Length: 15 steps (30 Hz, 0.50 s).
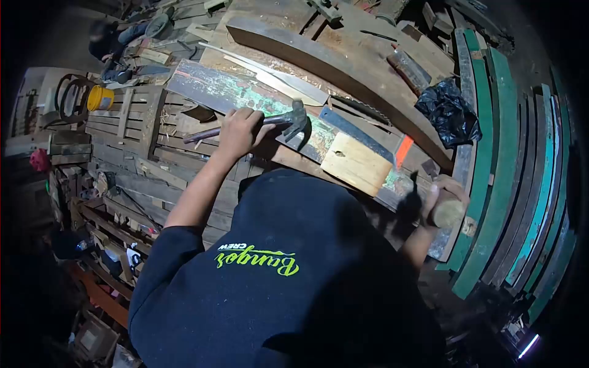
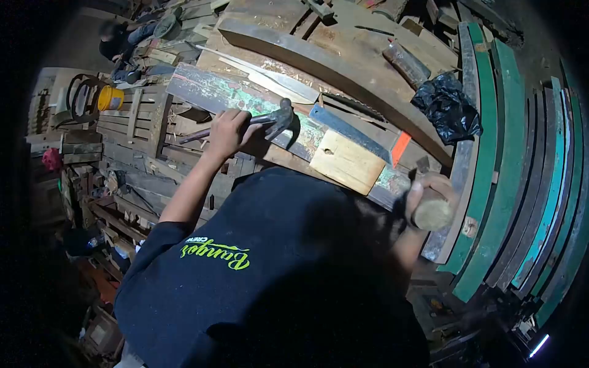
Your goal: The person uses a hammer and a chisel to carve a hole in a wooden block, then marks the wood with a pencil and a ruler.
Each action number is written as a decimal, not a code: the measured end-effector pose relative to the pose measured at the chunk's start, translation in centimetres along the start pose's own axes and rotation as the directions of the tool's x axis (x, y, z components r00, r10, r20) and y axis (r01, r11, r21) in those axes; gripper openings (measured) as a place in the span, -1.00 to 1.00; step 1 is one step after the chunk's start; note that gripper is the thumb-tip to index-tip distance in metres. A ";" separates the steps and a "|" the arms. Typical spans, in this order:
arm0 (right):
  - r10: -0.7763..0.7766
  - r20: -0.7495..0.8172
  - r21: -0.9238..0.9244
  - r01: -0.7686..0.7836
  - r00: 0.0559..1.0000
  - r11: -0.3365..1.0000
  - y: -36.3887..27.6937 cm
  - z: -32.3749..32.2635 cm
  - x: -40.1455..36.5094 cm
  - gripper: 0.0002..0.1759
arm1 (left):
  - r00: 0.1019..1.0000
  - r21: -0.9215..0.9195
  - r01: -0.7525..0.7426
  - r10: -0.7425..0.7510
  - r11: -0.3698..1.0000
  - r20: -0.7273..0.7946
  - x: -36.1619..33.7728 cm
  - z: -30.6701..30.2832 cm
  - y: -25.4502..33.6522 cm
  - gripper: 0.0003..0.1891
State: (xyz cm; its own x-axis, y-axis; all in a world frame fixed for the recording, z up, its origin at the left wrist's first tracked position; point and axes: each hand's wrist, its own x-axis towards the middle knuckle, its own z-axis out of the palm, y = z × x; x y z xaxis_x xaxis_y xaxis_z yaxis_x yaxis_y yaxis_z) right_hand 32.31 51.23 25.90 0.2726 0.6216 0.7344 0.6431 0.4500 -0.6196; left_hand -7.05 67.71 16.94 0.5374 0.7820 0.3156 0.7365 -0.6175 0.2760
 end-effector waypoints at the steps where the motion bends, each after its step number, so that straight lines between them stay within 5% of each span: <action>1: 0.002 0.107 -0.193 0.019 0.994 0.981 -0.3 0.0 -0.6 -0.71 | 0.999 0.016 0.032 -0.032 0.999 -0.010 0.0 0.1 0.1 -0.68; 4: 0.215 0.310 -0.381 -0.086 0.926 0.921 -1.2 1.0 -2.3 -0.70 | 0.995 0.026 0.082 -0.080 0.996 -0.059 0.2 1.4 -0.1 -0.67; 8: 0.416 0.248 -0.455 -0.274 0.875 0.847 -1.7 3.3 -3.9 -0.72 | 0.980 -0.027 0.195 -0.196 0.980 -0.042 -0.7 2.2 -0.1 -0.69; 10: 0.387 0.281 -0.482 -0.219 0.878 0.848 -0.7 4.0 -4.3 -0.72 | 0.971 -0.089 0.168 -0.180 0.982 -0.156 -0.8 2.9 0.1 -0.70; 15: 0.291 0.416 -0.490 -0.057 0.862 0.870 -0.8 5.0 -2.3 -0.71 | 0.979 -0.227 0.183 -0.198 0.957 -0.047 0.3 2.0 0.5 -0.62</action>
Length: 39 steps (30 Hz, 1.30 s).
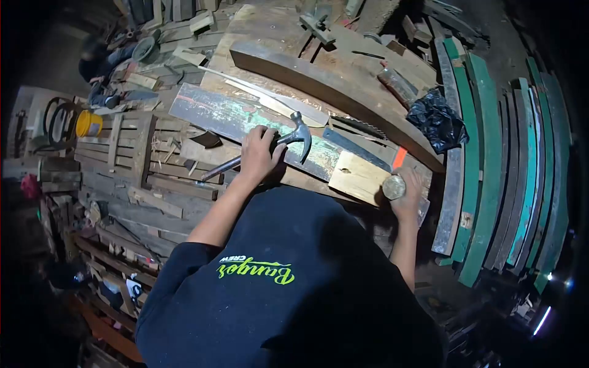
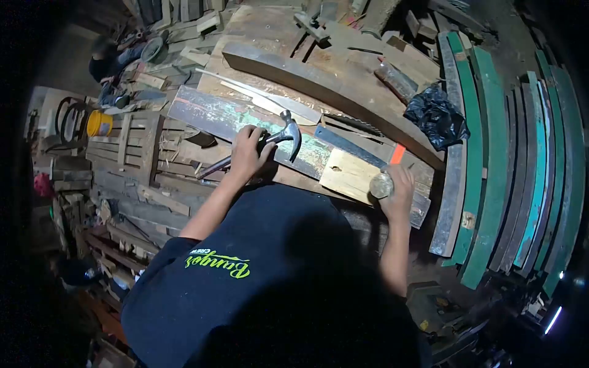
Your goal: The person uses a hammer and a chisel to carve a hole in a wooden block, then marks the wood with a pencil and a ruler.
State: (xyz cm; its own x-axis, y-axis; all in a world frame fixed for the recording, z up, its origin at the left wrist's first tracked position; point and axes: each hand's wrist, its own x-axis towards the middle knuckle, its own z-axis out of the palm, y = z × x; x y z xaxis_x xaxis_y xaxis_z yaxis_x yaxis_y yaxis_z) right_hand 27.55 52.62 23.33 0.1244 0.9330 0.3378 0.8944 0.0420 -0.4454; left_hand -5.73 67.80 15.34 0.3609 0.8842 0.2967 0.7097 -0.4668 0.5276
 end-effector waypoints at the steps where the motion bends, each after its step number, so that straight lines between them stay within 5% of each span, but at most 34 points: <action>1: -0.065 -0.029 -0.023 0.064 0.997 0.998 -0.4 0.1 0.5 -0.71 | 0.999 -0.033 -0.031 0.031 0.999 -0.009 0.3 -0.3 0.4 -0.61; 6: -0.196 -0.059 0.082 0.200 0.979 0.976 -8.0 -2.2 4.1 -0.72 | 0.955 -0.352 -0.206 0.266 0.913 0.133 1.8 -3.9 5.1 -0.34; 11: -0.303 -0.186 0.484 0.356 0.934 0.799 -14.7 -1.4 7.2 -0.64 | 0.859 -0.531 -0.448 0.511 0.719 -0.034 4.0 -5.8 9.7 -0.14; 13: -0.293 -0.246 0.688 0.379 0.924 0.619 -15.5 0.1 7.9 -0.56 | 0.837 -0.550 -0.505 0.533 0.666 -0.123 4.5 -6.1 9.7 -0.25; 16: -0.315 -0.253 0.729 0.394 0.915 0.559 -16.1 1.9 8.8 -0.44 | 0.817 -0.568 -0.504 0.573 0.651 -0.068 4.6 -6.7 7.3 -0.37; 18: -0.301 -0.174 0.748 0.325 0.938 0.579 -15.8 2.9 8.7 -0.29 | 0.821 -0.552 -0.485 0.571 0.678 -0.020 4.5 -7.7 6.1 -0.50; 20: -0.083 -0.102 0.756 0.131 0.991 0.642 -16.7 3.4 8.0 -0.17 | 0.837 -0.504 -0.418 0.536 0.756 0.111 5.4 -8.9 4.0 -0.52; 21: 0.134 0.038 0.843 -0.104 0.990 0.529 -17.1 3.3 7.3 -0.06 | 0.881 -0.513 -0.278 0.428 0.812 0.201 6.1 -9.9 3.3 -0.54; 22: 0.072 -0.014 0.744 -0.038 0.997 0.667 -15.4 3.4 7.4 -0.09 | 0.915 -0.424 -0.249 0.355 0.871 0.191 6.7 -10.2 2.2 -0.57; 24: 0.140 -0.037 0.821 -0.050 0.989 0.569 -13.5 4.0 7.0 -0.23 | 0.932 -0.263 -0.157 0.231 0.952 0.280 8.7 -12.2 0.7 -0.61; 26: 0.232 -0.011 0.783 -0.136 0.973 0.607 -11.2 4.1 5.8 -0.49 | 0.920 -0.035 -0.253 0.252 0.967 0.301 10.3 -11.8 -1.6 -0.57; 29: 0.365 0.087 0.706 -0.316 0.927 0.634 -9.0 4.3 3.7 -0.65 | 0.822 0.158 -0.336 0.208 0.929 0.529 13.0 -9.6 -5.0 -0.59; 36: 0.433 0.243 0.447 -0.496 0.868 0.744 -8.2 3.8 0.3 -0.72 | 0.710 0.148 -0.391 0.196 0.909 0.676 17.2 -2.2 -10.8 -0.66; 39: 0.477 0.138 0.367 -0.493 0.868 0.789 -6.5 4.7 -2.7 -0.70 | 0.705 0.149 -0.402 0.201 0.903 0.680 16.7 -0.7 -12.5 -0.63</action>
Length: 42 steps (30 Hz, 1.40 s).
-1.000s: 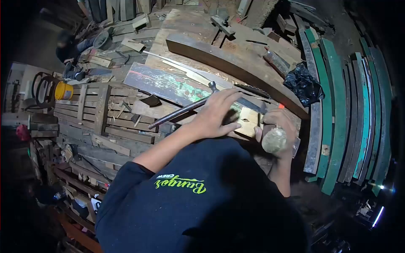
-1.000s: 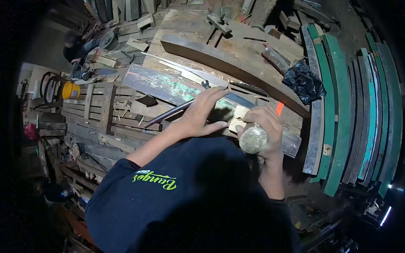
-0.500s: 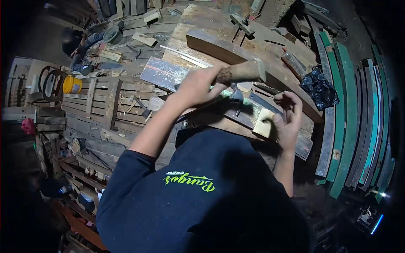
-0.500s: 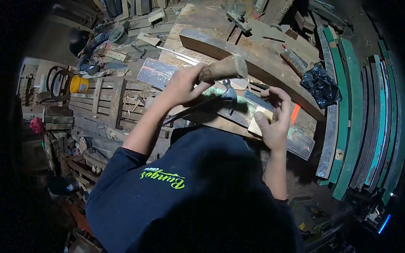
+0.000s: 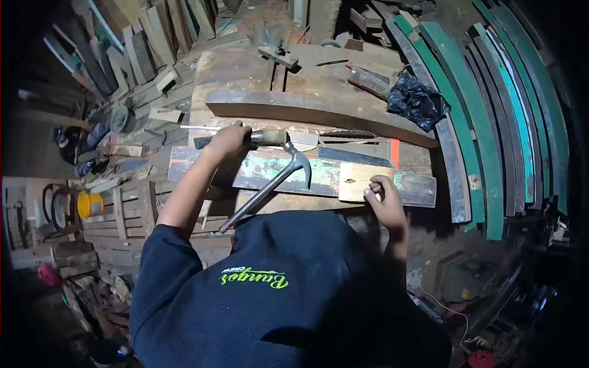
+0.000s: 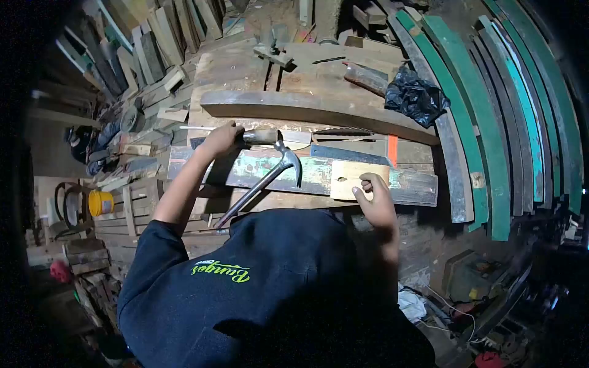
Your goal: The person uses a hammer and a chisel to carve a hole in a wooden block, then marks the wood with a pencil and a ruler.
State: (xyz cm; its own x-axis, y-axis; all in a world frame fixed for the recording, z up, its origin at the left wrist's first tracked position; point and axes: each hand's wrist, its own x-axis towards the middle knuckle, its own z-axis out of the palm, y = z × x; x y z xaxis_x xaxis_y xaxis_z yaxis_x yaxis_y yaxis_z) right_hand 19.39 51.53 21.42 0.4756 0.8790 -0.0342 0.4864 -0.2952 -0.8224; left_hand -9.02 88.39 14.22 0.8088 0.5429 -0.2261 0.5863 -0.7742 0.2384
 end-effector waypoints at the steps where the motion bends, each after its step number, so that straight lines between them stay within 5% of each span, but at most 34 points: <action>1: 0.008 -0.024 0.005 -0.008 1.000 1.000 0.9 -0.2 -0.6 -0.70 | 1.000 -0.009 -0.011 0.011 1.000 0.009 0.0 -0.1 0.0 -0.62; 6: 0.072 -0.278 -0.136 -0.113 0.958 0.984 9.2 -0.6 -4.2 -0.66 | 0.997 0.067 -0.039 0.034 0.997 0.074 -0.1 -1.7 1.0 -0.50; 9: 0.141 -0.334 -0.126 -0.193 0.932 0.973 7.0 -1.3 -6.8 -0.65 | 0.987 0.232 -0.075 0.040 0.970 0.154 1.0 -2.1 1.7 -0.56; 12: 0.240 -0.404 -0.083 -0.296 0.883 0.952 5.9 -0.9 -9.7 -0.66 | 0.951 0.148 -0.169 0.122 0.974 0.283 2.7 -8.9 7.6 -0.69; 13: 0.255 -0.411 -0.092 -0.318 0.875 0.944 6.5 -0.7 -10.8 -0.66 | 0.954 -0.078 -0.234 0.244 0.969 0.173 4.3 -9.9 8.7 -0.74; 14: 0.268 -0.416 -0.097 -0.335 0.869 0.937 7.3 -0.2 -11.6 -0.67 | 0.919 -0.059 -0.379 0.383 0.923 0.090 6.5 -10.9 9.7 -0.81; 15: 0.275 -0.420 -0.109 -0.349 0.865 0.931 8.1 0.1 -12.5 -0.68 | 0.909 -0.250 -0.406 0.417 0.879 -0.012 8.9 -11.8 11.2 -0.83; 19: 0.301 -0.433 -0.184 -0.410 0.850 0.893 11.1 2.2 -17.6 -0.71 | 0.859 -0.259 -0.449 0.333 0.855 -0.389 25.6 -7.4 11.9 -0.78; 22: 0.297 -0.453 -0.293 -0.456 0.840 0.841 12.8 4.3 -23.6 -0.73 | 0.963 0.125 -0.176 0.197 0.976 -0.183 33.6 -5.3 12.1 -0.72; 25: 0.331 -0.483 -0.364 -0.530 0.811 0.766 11.4 5.9 -30.1 -0.74 | 0.985 0.441 -0.098 0.151 0.892 -0.087 35.4 -4.1 12.6 -0.71; 27: 0.710 -0.461 0.109 -0.759 0.533 0.641 3.9 5.0 -30.4 -0.64 | 0.974 0.315 -0.038 0.105 0.948 -0.199 40.7 1.2 9.7 -0.68; 28: 0.845 -0.366 0.188 -0.858 0.390 0.478 1.5 4.2 -29.9 -0.74 | 0.975 0.297 -0.048 0.109 0.954 -0.193 40.1 1.4 10.1 -0.67; 30: 0.870 -0.348 0.192 -0.882 0.348 0.429 1.1 5.0 -32.0 -0.71 | 0.984 0.422 -0.110 0.157 0.900 -0.080 37.6 -2.5 11.9 -0.67; 31: 0.840 -0.358 0.131 -0.868 0.409 0.478 1.3 5.1 -32.5 -0.73 | 0.981 0.548 -0.178 0.188 0.817 0.038 37.0 -3.4 12.4 -0.68; 32: 0.805 -0.360 0.067 -0.847 0.472 0.527 1.5 5.0 -32.9 -0.73 | 0.947 0.349 -0.131 0.221 0.928 -0.232 37.9 -1.9 10.9 -0.73; 35: 0.735 -0.401 0.061 -0.785 0.546 0.617 2.1 3.9 -29.9 -0.73 | 0.884 -0.047 -0.171 0.132 0.984 -0.447 35.5 -4.9 13.0 -0.75; 38: 0.703 -0.440 0.168 -0.718 0.559 0.676 4.6 2.0 -24.2 -0.72 | 0.792 -0.276 -0.391 0.168 0.878 -0.586 29.4 -8.8 16.0 -0.65; 39: 0.604 -0.488 0.074 -0.660 0.630 0.748 5.0 1.4 -20.5 -0.72 | 0.711 -0.275 -0.545 0.262 0.792 -0.653 24.0 -10.6 18.6 -0.75; 40: 0.583 -0.398 0.224 -0.541 0.708 0.811 4.9 0.5 -17.3 -0.63 | 0.777 -0.444 -0.599 0.350 0.667 -0.523 24.3 -8.7 17.5 -0.75; 41: 0.535 -0.432 0.126 -0.538 0.726 0.833 4.0 0.4 -14.0 -0.64 | 0.656 -0.355 -0.736 0.481 0.576 -0.581 18.8 -9.5 20.6 -0.83; 42: 0.326 -0.333 0.085 -0.317 0.885 0.945 4.4 -0.1 -10.5 -0.62 | 0.782 -0.561 -0.624 0.445 0.544 -0.437 15.5 -8.7 21.9 -0.83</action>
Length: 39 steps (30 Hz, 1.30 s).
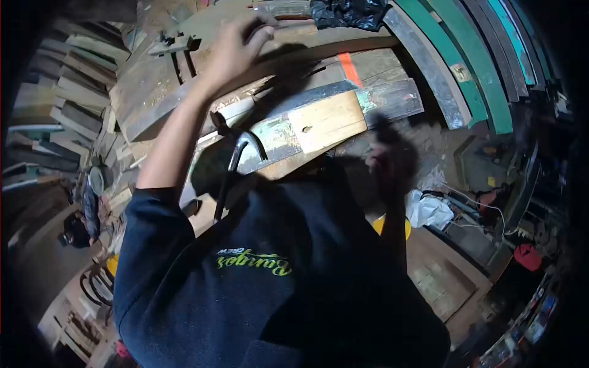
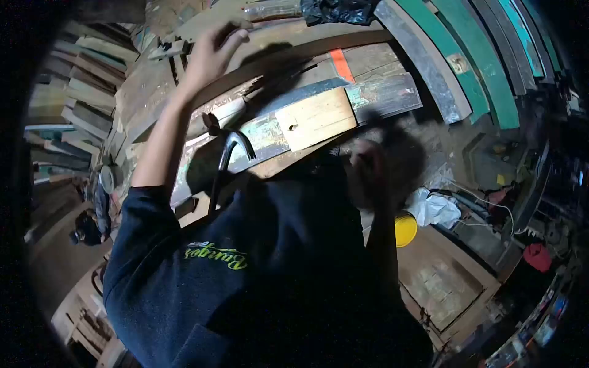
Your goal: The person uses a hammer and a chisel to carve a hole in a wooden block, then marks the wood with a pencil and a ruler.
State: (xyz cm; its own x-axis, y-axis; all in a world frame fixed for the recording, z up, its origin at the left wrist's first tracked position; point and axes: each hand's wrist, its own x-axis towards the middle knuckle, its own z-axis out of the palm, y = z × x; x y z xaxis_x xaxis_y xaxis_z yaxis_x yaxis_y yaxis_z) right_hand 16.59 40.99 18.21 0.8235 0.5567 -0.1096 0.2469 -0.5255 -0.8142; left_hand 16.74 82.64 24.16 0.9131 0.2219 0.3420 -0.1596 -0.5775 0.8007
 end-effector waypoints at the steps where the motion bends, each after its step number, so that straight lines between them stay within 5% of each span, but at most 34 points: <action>1: -0.245 0.130 0.080 0.236 0.961 0.968 -0.8 0.8 2.8 -0.60 | 0.998 0.045 0.008 -0.010 0.999 0.056 -2.3 1.7 3.0 -0.83; 3: -0.238 0.325 0.603 -0.007 0.915 0.797 -3.8 2.8 5.8 -0.57 | 0.983 -0.105 0.163 -0.152 0.981 0.106 -6.5 5.5 7.4 -0.87; 5: -0.256 0.357 0.677 -0.060 0.898 0.734 -4.2 4.0 7.9 -0.52 | 0.964 -0.193 0.235 -0.204 0.953 0.168 -10.1 9.1 9.2 -0.88; 7: -0.103 0.321 0.639 -0.135 0.942 0.757 -5.4 3.1 8.4 -0.48 | 0.951 -0.277 0.307 -0.280 0.911 0.133 -12.6 12.0 9.8 -0.87; 9: -0.141 0.300 0.528 -0.042 0.943 0.848 -2.7 2.3 9.5 -0.50 | 0.946 -0.240 0.324 -0.307 0.915 0.105 -14.2 13.3 9.1 -0.86; 10: 0.035 0.236 0.581 -0.170 0.971 0.796 -2.6 2.4 9.7 -0.48 | 0.900 -0.267 0.428 -0.435 0.863 0.035 -14.5 13.6 9.0 -0.85; 11: 0.024 0.217 0.664 -0.165 0.976 0.729 -0.4 2.3 10.6 -0.52 | 0.834 -0.300 0.519 -0.551 0.801 -0.029 -14.4 13.4 8.4 -0.84; 13: -0.031 0.064 0.820 -0.035 0.997 0.571 1.8 3.6 12.4 -0.64 | 0.896 0.158 0.430 -0.399 0.889 -0.196 -15.1 13.4 4.2 -0.71; 15: -0.055 0.037 0.818 0.002 0.998 0.575 3.7 4.9 13.6 -0.83 | 0.940 0.315 0.334 -0.291 0.888 -0.177 -15.0 13.7 3.5 -0.52; 17: -0.147 0.036 0.725 0.075 0.988 0.685 4.8 5.7 15.0 -0.90 | 0.947 0.428 0.284 -0.320 0.858 0.012 -15.4 14.1 3.8 -0.17; 22: -0.240 0.149 0.657 0.086 0.959 0.749 2.7 4.7 15.7 -0.83 | 0.964 0.487 0.253 -0.263 0.836 -0.048 -17.6 16.0 4.5 0.13; 25: -0.411 0.357 0.602 0.129 0.839 0.788 1.4 4.9 14.6 -0.81 | 0.958 0.504 0.268 -0.280 0.821 -0.054 -17.7 16.2 4.5 0.12; 26: -0.561 0.253 0.531 0.371 0.788 0.762 0.7 5.6 14.6 -0.84 | 0.959 0.485 0.272 -0.274 0.831 -0.068 -17.8 16.3 4.3 0.14; 27: -0.509 0.332 0.405 0.368 0.794 0.837 0.1 5.6 14.3 -0.86 | 0.958 0.436 0.284 -0.268 0.854 -0.101 -17.7 16.1 4.3 0.10; 29: -0.492 0.405 0.437 0.309 0.771 0.845 0.7 6.8 14.8 -0.88 | 0.955 0.386 0.296 -0.258 0.874 -0.148 -18.0 16.1 3.5 0.11; 31: -0.503 0.405 0.408 0.341 0.764 0.847 0.8 7.5 15.2 -0.91 | 0.946 0.368 0.307 -0.240 0.878 -0.217 -17.8 16.0 3.8 -0.06; 33: -0.564 0.258 0.606 0.323 0.784 0.727 1.2 8.1 15.4 -0.90 | 0.944 0.407 0.316 -0.241 0.857 -0.226 -17.6 16.2 3.4 -0.31; 34: -0.487 0.379 0.618 0.177 0.787 0.766 1.8 7.5 15.5 -0.89 | 0.925 0.383 0.327 -0.210 0.864 -0.317 -17.2 16.5 3.1 -0.53; 37: -0.494 0.380 0.625 0.176 0.782 0.760 1.4 7.3 15.5 -0.89 | 0.906 0.462 0.355 -0.177 0.813 -0.385 -16.7 17.1 2.6 -0.73; 39: -0.611 0.334 0.501 0.414 0.718 0.760 1.2 6.7 15.5 -0.89 | 0.901 0.466 0.358 -0.167 0.809 -0.401 -16.8 17.4 2.7 -0.75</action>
State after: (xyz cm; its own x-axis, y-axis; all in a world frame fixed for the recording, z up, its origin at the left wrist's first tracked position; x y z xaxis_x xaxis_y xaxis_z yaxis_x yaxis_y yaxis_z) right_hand 26.22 53.30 11.75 0.2703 0.9353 0.2282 0.2728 0.1529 -0.9499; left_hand 7.53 63.70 11.98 0.6988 0.6114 0.3713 0.3721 -0.7541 0.5412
